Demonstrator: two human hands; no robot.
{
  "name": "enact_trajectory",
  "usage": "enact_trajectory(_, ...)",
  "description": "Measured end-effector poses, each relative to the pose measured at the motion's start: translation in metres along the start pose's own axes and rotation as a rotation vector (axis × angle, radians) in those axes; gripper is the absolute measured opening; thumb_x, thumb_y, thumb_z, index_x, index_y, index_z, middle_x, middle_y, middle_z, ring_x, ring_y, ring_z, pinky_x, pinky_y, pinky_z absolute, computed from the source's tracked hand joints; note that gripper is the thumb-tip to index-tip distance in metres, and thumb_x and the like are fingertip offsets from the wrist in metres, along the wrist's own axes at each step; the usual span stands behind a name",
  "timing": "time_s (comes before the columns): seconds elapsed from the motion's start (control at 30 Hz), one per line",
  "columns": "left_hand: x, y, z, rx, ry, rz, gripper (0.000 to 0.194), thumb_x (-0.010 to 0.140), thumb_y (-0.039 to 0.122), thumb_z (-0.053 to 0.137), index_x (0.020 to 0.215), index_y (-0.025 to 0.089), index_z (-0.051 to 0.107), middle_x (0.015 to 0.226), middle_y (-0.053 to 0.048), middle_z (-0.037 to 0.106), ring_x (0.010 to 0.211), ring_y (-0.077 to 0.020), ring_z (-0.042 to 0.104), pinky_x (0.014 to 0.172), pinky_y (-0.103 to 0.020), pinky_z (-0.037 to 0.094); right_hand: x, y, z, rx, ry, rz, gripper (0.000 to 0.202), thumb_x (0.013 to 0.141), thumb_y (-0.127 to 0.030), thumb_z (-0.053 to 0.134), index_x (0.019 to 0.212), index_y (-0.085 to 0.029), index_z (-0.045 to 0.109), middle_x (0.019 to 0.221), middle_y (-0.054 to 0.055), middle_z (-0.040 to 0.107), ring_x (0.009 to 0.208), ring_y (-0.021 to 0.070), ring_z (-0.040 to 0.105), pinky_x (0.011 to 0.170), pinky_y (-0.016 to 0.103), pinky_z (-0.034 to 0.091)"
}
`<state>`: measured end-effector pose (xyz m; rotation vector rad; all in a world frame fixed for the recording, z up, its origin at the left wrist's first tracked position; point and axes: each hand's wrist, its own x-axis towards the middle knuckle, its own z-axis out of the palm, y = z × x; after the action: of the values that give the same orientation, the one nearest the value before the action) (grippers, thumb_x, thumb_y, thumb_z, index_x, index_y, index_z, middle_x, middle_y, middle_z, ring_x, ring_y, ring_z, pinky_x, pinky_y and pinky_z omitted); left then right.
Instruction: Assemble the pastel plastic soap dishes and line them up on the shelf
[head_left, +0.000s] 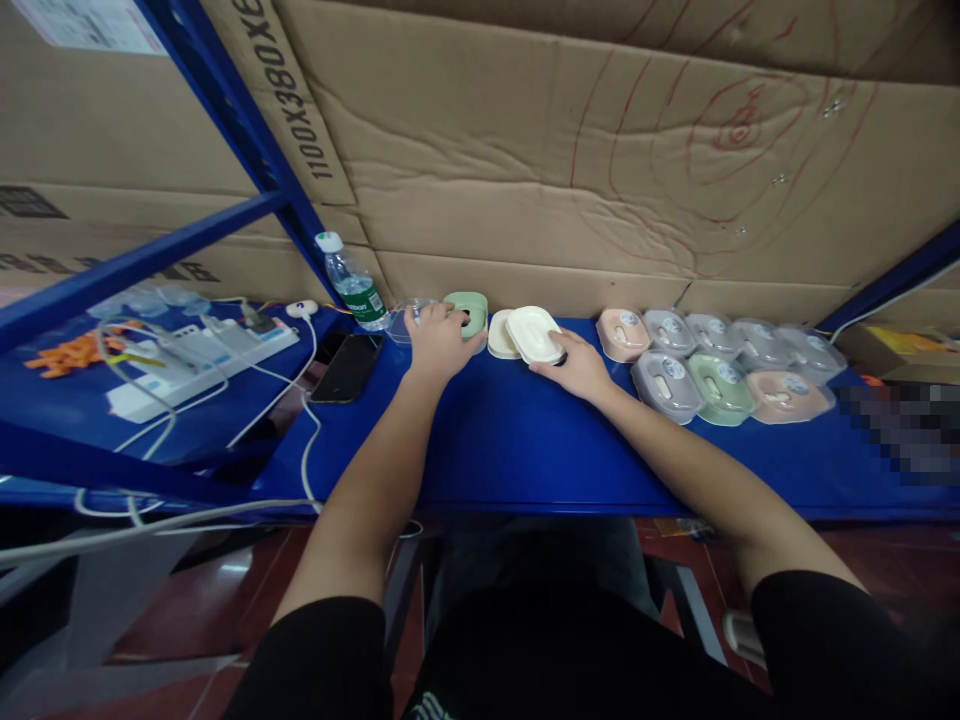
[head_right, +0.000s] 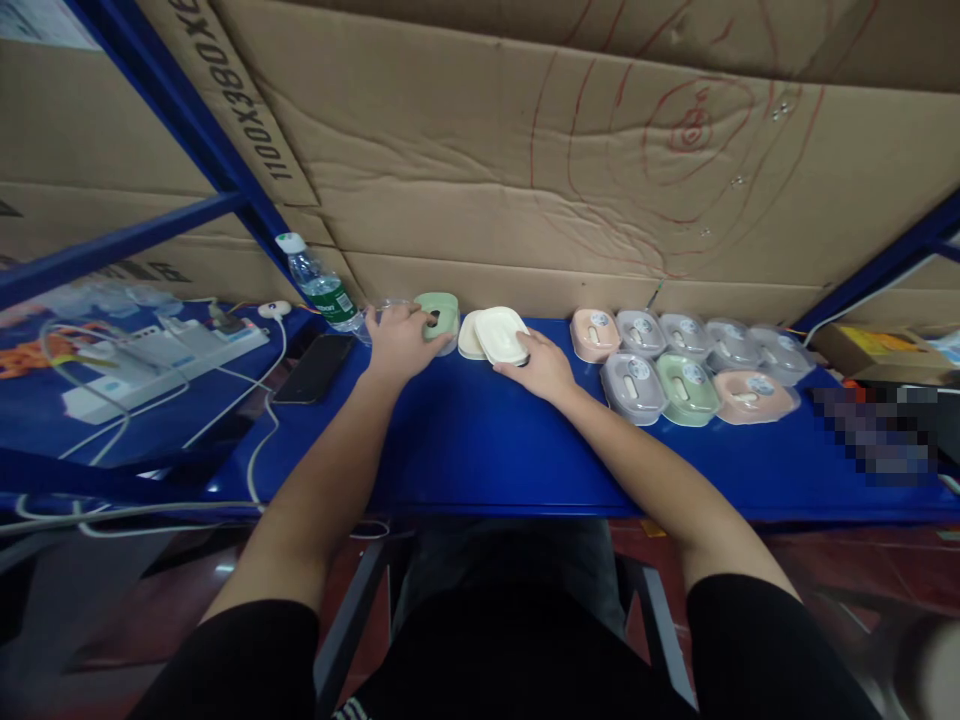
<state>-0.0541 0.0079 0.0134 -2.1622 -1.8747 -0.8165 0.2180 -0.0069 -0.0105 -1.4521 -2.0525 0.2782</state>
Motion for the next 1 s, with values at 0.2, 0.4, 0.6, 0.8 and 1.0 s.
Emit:
enact_trajectory(0.2, -0.001, 0.001, -0.001, -0.020, -0.020, -0.021, 0.036, 0.092, 0.052, 0.063, 0.112, 0.025, 0.076, 0.144, -0.014, 0.065, 0.139, -0.0400, 0.053, 0.126, -0.068, 0.015, 0.034, -0.032, 0.026, -0.067, -0.024, 0.198, 0.061, 0.087, -0.068, 0.072, 0.126, -0.021, 0.072, 0.141, 0.016, 0.070, 0.131, 0.0380, 0.065, 0.108, 0.051, 0.053)
enact_trajectory(0.4, 0.000, -0.002, 0.005, -0.060, -0.022, -0.029, 0.035, 0.091, 0.052, 0.066, 0.111, 0.026, 0.077, 0.143, -0.015, 0.065, 0.139, -0.0408, 0.053, 0.126, -0.070, 0.015, 0.035, -0.051, 0.046, -0.066, -0.025, 0.216, 0.094, 0.081, -0.078, 0.071, 0.154, -0.021, 0.052, 0.150, 0.018, 0.064, 0.134, 0.0402, 0.063, 0.112, 0.056, 0.048)
enact_trajectory(0.6, -0.002, 0.004, 0.019, -0.070, -0.093, 0.058, 0.048, 0.080, 0.060, 0.078, 0.114, 0.026, 0.077, 0.150, -0.017, 0.059, 0.145, -0.0441, 0.046, 0.127, -0.073, 0.012, 0.018, -0.038, 0.048, -0.068, -0.041, 0.147, 0.078, 0.089, -0.052, 0.069, 0.157, -0.020, 0.046, 0.146, 0.015, 0.067, 0.135, 0.0378, 0.063, 0.117, 0.056, 0.043)
enact_trajectory(0.8, -0.003, 0.005, 0.027, -0.054, -0.084, 0.053, 0.050, 0.083, 0.058, 0.077, 0.121, 0.026, 0.075, 0.151, -0.019, 0.058, 0.146, -0.0449, 0.043, 0.126, -0.073, 0.015, 0.020, -0.036, 0.046, -0.050, -0.026, 0.171, 0.073, 0.090, -0.037, 0.063, 0.158, -0.019, 0.043, 0.136, 0.013, 0.073, 0.126, 0.0354, 0.068, 0.112, 0.052, 0.048)
enact_trajectory(1.0, -0.003, 0.004, 0.029, -0.008, -0.072, 0.007, 0.049, 0.083, 0.051, 0.077, 0.125, 0.025, 0.074, 0.152, -0.018, 0.057, 0.145, -0.0429, 0.045, 0.128, -0.070, 0.012, 0.021, -0.033, 0.050, -0.053, 0.003, 0.167, 0.066, 0.090, -0.035, 0.062, 0.153, -0.018, 0.050, 0.139, 0.013, 0.072, 0.127, 0.0354, 0.067, 0.112, 0.052, 0.049)
